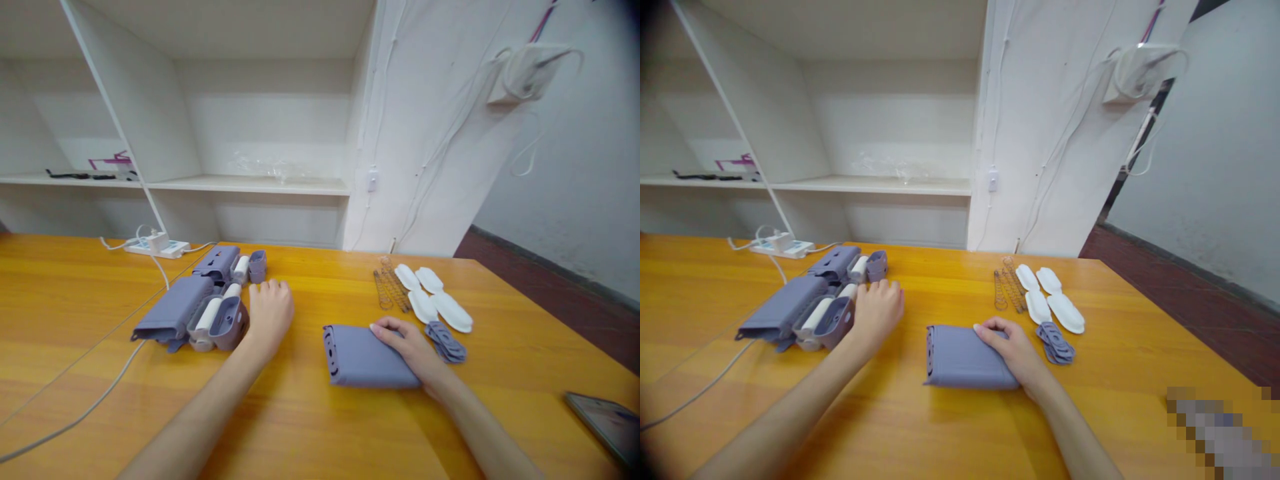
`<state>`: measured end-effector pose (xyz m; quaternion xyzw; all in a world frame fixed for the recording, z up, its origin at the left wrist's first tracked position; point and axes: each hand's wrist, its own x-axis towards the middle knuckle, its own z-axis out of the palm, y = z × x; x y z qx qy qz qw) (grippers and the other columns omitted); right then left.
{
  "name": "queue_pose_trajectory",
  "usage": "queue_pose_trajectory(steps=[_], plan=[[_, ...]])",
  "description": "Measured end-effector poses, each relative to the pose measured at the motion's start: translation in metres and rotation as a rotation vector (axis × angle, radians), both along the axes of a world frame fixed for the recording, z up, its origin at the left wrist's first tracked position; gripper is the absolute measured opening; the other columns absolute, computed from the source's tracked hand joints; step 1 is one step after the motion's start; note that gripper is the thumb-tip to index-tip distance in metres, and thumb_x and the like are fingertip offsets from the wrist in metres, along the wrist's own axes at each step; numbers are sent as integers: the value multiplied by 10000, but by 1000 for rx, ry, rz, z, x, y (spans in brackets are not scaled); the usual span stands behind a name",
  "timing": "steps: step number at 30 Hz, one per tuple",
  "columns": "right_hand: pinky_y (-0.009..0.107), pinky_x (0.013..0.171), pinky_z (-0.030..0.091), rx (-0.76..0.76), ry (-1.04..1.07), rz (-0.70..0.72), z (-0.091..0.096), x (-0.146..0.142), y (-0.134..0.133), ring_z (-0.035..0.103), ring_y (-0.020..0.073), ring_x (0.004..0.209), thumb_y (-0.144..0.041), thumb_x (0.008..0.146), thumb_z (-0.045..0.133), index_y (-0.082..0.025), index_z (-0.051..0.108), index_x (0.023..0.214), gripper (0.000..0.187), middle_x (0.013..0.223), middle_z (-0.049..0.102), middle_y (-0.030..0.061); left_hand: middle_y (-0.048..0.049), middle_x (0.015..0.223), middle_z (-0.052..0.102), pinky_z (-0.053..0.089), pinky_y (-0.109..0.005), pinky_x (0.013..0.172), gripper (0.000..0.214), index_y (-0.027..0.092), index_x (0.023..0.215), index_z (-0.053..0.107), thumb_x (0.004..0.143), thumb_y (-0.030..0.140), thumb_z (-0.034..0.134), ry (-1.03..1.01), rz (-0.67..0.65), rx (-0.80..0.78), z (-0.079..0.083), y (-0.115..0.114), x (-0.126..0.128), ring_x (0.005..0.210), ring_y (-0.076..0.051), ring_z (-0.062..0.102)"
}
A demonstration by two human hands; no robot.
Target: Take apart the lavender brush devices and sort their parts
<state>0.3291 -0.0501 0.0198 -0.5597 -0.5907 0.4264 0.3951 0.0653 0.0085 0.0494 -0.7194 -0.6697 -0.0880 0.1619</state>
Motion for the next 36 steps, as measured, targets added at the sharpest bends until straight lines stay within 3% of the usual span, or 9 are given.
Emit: queue_pose_trajectory(steps=[2,6,9,12,14,21,29,33,36], plan=[[252,664,367,77,-16,-110,-5,-6,2,504,153,721,-535,793,590,-177,631,756,362,739,580,-5,-151,911,665,395,-370,787,405,142,943,636,965,358,295,-278,-114,-27,-3,-8,6,884,-282,622],[306,779,400,336,-66,-446,-18,-22,4,548,200,815,-507,818,568,-167,637,806,347,812,621,42,-94,872,671,415,-305,671,539,160,1025,597,937,576,266,-1123,-321,-238,-18,-23,14,746,-218,634],[332,828,409,538,-153,-535,-24,-32,4,548,207,865,-455,834,577,-170,628,856,291,877,600,63,-110,970,653,438,-299,684,624,136,1250,447,861,623,442,-1421,-364,-433,-32,-32,22,762,-205,639],[341,850,418,610,-176,-456,-26,-35,4,542,201,900,-418,853,571,-186,614,917,245,927,575,63,-143,1097,594,462,-307,718,881,131,1392,250,744,562,661,-1462,-368,-421,-43,-33,30,803,-199,620],[351,876,419,599,-164,-407,-26,-34,4,540,201,938,-409,857,572,-195,597,981,249,976,567,66,-136,1144,564,469,-309,733,942,161,1408,246,682,484,753,-1377,-416,-354,-48,-30,32,811,-192,601],[379,928,430,520,-175,-294,-32,-33,8,536,218,1033,-427,782,657,-203,526,1143,445,1100,554,77,-40,940,625,434,-280,715,225,188,994,557,824,319,624,-1154,-552,-209,-61,-18,19,783,-167,573],[410,891,472,289,-178,-282,-29,-28,6,597,248,990,-488,743,669,-205,504,1220,579,1124,616,86,10,737,578,412,-266,649,161,188,836,521,849,336,583,-1273,-475,-164,-66,-16,13,659,-144,542],[383,877,498,206,100,-202,-31,-33,3,616,236,975,-454,722,708,-192,544,1157,534,1094,645,86,-56,951,600,458,-294,699,272,186,968,484,849,414,575,-1406,-368,-88,-64,-17,17,784,-169,591],[361,762,547,97,380,-233,-28,-49,-3,630,230,924,-442,735,704,-178,522,1167,538,1105,644,102,-142,1194,540,507,-319,678,514,191,1155,385,798,465,632,-1678,-333,-185,-62,-25,33,870,-204,629]])
